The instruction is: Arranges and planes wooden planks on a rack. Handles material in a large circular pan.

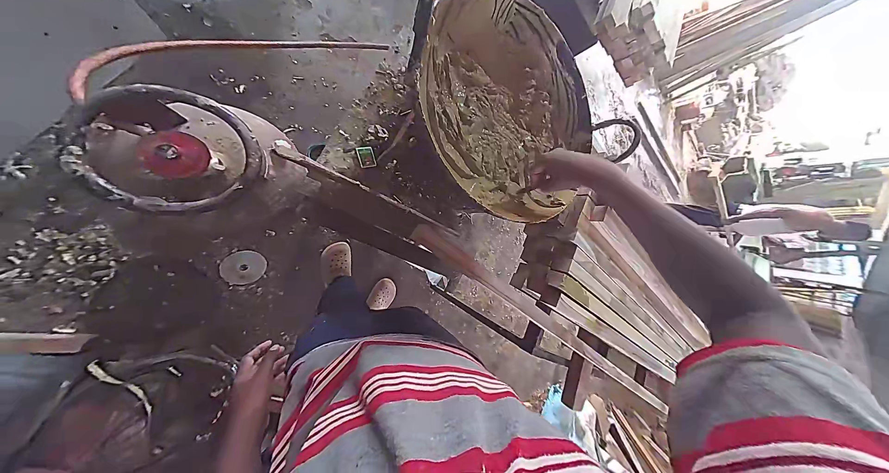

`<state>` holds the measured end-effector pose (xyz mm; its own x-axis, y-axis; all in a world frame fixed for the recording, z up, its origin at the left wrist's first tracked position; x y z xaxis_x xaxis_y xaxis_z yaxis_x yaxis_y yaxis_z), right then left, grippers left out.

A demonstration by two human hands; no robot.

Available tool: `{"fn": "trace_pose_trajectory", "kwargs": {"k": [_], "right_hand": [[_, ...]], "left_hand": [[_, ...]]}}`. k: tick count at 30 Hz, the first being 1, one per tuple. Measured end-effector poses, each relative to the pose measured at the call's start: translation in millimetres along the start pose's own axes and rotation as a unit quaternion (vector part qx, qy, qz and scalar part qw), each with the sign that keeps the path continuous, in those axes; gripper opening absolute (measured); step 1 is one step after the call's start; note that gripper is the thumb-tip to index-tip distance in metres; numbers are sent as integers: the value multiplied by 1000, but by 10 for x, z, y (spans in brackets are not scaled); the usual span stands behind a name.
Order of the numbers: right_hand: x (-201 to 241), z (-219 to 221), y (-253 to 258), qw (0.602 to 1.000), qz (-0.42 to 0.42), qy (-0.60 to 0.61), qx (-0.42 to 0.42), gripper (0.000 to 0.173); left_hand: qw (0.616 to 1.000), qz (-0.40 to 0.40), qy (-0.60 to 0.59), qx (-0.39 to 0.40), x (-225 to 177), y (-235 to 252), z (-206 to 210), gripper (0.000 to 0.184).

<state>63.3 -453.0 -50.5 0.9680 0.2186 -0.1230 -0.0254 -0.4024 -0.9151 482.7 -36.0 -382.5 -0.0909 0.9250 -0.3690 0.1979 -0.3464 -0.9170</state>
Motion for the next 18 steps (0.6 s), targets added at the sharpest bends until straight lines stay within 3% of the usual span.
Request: {"fn": "trace_pose_trajectory", "kwargs": {"k": [5,9,13,18], "right_hand": [[-8,345,64,999,-23,-7,-34,12],[-83,135,-393,996,-37,-64,49,18],[-203,-215,-550,982,27,-167,86,15],[-394,-34,-107,989,20,-142,-29,13]], "left_hand": [[1000,-13,-22,-8,178,-35,-70,45],[999,-32,-2,-40,347,-173,-200,47],[997,-24,-28,-69,567,-344,-209,50],[995,-13,-16,-95,718,-595,69,45]]}}
Point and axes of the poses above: each hand's wrist, its own y-axis towards the middle knuckle, its own z-axis out of the palm, x = y × z, the point moved 5 cm from there along y, towards the middle knuckle, and after that the axes turned 6 degrees about y, right-handed, at the moved point
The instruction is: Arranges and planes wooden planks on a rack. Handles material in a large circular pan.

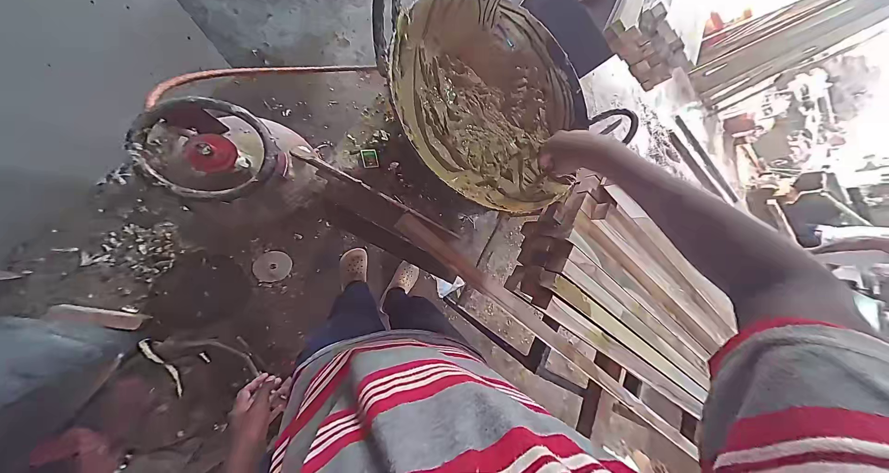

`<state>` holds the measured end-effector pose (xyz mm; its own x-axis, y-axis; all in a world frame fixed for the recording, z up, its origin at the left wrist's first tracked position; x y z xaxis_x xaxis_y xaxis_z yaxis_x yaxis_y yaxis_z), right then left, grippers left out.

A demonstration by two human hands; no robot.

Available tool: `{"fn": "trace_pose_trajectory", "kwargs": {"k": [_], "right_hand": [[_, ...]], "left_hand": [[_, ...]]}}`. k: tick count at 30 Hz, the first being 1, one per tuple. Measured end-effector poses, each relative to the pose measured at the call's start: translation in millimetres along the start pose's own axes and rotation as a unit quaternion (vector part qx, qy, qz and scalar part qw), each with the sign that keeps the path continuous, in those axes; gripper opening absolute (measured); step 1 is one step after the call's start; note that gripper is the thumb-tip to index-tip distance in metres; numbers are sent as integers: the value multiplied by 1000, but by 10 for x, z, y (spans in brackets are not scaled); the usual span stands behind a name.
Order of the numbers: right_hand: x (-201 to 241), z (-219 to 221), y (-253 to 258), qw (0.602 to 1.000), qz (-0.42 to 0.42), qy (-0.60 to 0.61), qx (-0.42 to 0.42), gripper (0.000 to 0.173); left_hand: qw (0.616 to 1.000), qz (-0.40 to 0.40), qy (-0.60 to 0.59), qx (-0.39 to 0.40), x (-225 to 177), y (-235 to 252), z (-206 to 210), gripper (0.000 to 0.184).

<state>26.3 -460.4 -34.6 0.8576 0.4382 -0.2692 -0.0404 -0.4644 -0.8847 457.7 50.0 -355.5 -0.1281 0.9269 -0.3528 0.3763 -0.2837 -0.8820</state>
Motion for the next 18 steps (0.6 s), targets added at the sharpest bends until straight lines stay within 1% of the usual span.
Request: {"fn": "trace_pose_trajectory", "kwargs": {"k": [2,3,5,7,8,9,10,12,14,16,18], "right_hand": [[82,150,56,999,6,26,-21,25],[131,180,34,1000,7,17,-19,25],[197,169,-106,1000,-15,-15,3,15],[141,93,-266,996,-49,-66,40,15],[92,20,-341,992,-43,-97,61,15],[66,-74,-414,989,-19,-123,80,18],[29,-162,-454,986,4,-143,82,16],[-57,-296,-421,986,44,-144,67,17],[-173,-298,-268,991,60,-113,31,16],[-272,-199,-93,992,79,-93,-36,13],[-234,-54,-26,989,96,-87,-74,15]], "left_hand": [[999,26,31,21,19,-126,150,45],[998,37,39,22,88,-155,210,45],[998,37,48,16,205,-207,267,45],[998,47,33,19,332,-200,339,45],[997,63,25,21,391,-195,384,45],[997,75,17,21,432,-217,415,45],[997,77,11,16,468,-234,436,45],[998,64,-5,8,471,-315,458,47],[998,57,-27,3,514,-396,463,49],[998,42,-56,8,607,-432,499,49],[996,29,-78,11,712,-419,523,50]]}}
Point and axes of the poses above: each hand's wrist, its own y-axis towards the middle knuckle, its own z-axis out of the palm, x = y × z, the point moved 5 cm from there along y, towards the middle knuckle, and after that the axes turned 6 degrees about y, right-handed, at the moved point
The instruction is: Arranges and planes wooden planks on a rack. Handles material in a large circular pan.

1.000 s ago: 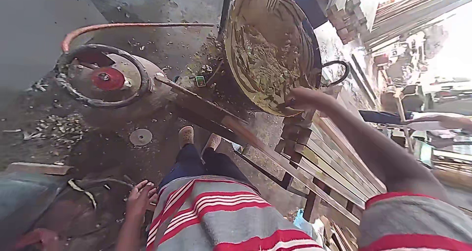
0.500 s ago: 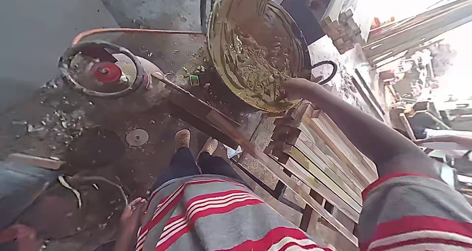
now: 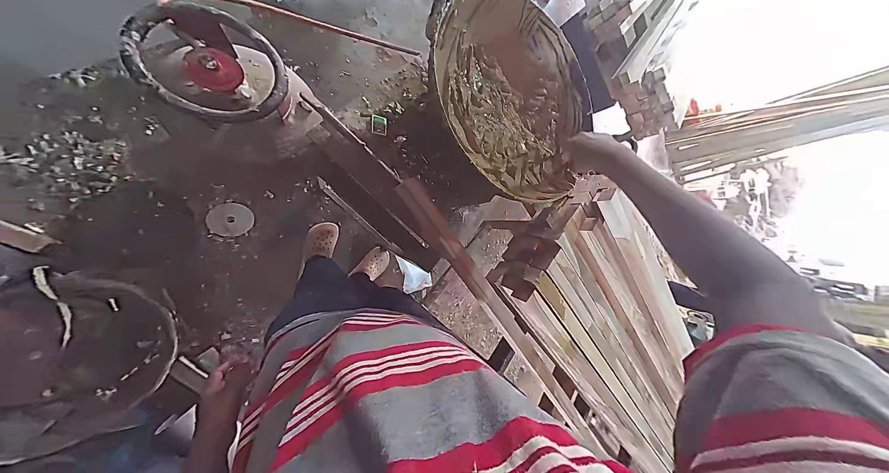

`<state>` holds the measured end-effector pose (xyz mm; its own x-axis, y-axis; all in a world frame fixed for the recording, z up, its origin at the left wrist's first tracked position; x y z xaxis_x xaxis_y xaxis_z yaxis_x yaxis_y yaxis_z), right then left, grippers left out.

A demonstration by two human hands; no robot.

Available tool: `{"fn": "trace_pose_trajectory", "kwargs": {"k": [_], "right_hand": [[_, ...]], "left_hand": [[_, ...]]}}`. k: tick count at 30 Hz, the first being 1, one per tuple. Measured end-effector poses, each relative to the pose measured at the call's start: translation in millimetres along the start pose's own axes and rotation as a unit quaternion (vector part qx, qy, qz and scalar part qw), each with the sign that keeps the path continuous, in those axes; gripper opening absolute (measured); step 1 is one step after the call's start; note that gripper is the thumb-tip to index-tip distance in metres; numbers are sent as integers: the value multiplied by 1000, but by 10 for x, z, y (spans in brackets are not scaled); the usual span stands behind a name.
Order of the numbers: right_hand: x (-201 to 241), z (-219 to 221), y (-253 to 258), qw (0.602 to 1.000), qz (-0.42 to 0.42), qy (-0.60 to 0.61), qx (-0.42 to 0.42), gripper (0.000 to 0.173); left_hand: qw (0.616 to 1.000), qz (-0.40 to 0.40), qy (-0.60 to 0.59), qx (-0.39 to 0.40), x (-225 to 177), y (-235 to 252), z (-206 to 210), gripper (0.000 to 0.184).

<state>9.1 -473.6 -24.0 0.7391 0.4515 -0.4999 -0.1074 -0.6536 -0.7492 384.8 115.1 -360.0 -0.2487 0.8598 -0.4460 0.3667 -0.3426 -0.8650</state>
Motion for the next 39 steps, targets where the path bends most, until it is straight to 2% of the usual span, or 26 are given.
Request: {"fn": "trace_pose_trajectory", "kwargs": {"k": [3,7,10,13,15,18,21,23,25,27,29,32,35,37,39], "right_hand": [[51,165,-26,999,15,-40,13,15],[144,-34,-295,991,16,-96,89,15],[176,-192,-410,990,8,-81,111,17],[3,-211,-427,998,-14,27,57,19],[-159,-31,-348,993,-73,97,2,20],[-281,341,-414,972,-130,188,-62,27],[-415,706,-537,951,-110,254,-138,33],[-486,816,-631,950,-91,248,-169,33],[-495,737,-696,966,-77,200,-143,28],[-468,518,-706,985,-55,133,-89,21],[-403,270,-690,995,-18,88,-31,18],[-192,-20,-515,999,5,46,5,18],[-24,-14,-186,999,14,13,26,22],[30,141,-19,998,19,-16,61,22],[78,139,-97,996,32,-21,79,21]], "left_hand": [[1000,-15,-5,-7,331,161,-8,50],[998,-55,-20,7,363,118,-42,48],[1000,-23,-16,-4,395,277,-87,48],[1000,13,13,8,-34,154,-94,49],[999,39,32,13,-336,77,-111,47],[998,44,39,18,-510,134,-102,47],[998,38,55,16,-458,281,-106,46],[997,29,63,28,-478,299,-83,46],[997,18,67,36,-372,446,-82,47],[995,46,79,40,-270,605,-90,49],[991,71,101,47,-308,644,-86,49],[990,77,107,45,-533,506,-95,49],[992,50,103,56,-764,334,-159,48],[993,25,99,52,-676,374,-266,47],[992,2,116,51,-637,412,-352,46]]}}
Point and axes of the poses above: each hand's wrist, its own y-axis towards the middle knuckle, its own z-axis out of the palm, x = y × z, the point moved 5 cm from there along y, towards the middle knuckle, and after that the axes turned 6 degrees about y, right-handed, at the moved point
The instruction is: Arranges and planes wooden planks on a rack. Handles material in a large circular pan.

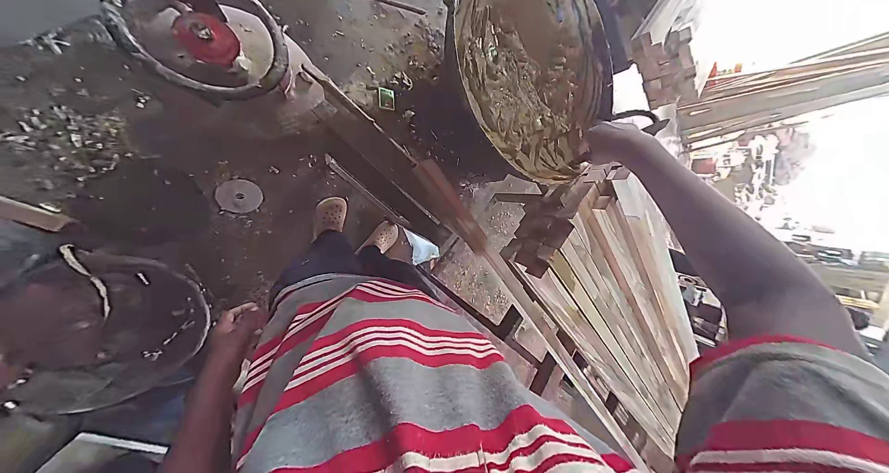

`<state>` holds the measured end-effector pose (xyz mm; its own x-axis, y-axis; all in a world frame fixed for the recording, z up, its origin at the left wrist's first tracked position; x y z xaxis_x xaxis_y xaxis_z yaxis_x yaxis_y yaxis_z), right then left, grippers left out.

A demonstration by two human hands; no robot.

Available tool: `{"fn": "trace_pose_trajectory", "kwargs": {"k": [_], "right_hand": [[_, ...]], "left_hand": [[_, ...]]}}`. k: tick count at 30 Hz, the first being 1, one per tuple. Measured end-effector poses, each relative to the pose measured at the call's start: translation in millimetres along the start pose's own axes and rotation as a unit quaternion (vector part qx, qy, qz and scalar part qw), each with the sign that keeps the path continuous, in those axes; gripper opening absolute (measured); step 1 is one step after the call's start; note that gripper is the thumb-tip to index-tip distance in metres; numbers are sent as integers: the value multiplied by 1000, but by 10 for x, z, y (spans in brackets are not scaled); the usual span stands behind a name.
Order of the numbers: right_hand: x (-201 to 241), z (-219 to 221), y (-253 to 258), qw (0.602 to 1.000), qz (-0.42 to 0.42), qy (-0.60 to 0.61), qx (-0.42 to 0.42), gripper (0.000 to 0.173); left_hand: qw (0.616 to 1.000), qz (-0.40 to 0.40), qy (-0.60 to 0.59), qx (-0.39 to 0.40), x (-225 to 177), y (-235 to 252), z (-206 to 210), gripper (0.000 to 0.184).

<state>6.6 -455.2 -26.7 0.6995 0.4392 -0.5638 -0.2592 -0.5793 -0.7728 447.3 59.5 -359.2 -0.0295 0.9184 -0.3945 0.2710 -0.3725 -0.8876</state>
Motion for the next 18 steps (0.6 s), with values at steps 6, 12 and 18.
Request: {"fn": "trace_pose_trajectory", "kwargs": {"k": [6,12,18], "right_hand": [[-100,-116,-691,999,2,26,19,20],[-772,1255,-1862,813,-45,581,-16,28],[51,4147,-3061,386,-112,898,-181,35]], "left_hand": [[979,22,197,54,74,242,-266,39],[801,192,546,155,-1396,-149,104,38],[522,612,272,529,-2583,-2800,1613,45]]}}
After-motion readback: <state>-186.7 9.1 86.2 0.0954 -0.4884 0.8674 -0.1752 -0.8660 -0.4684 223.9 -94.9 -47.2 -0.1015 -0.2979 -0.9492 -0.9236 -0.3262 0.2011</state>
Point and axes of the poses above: each hand's wrist, its own y-axis towards the middle knuckle, its own z-axis out of the palm, x = y × z, the point moved 5 cm from there along y, towards the middle knuckle, and after that the axes turned 6 degrees about y, right-handed, at the moved point
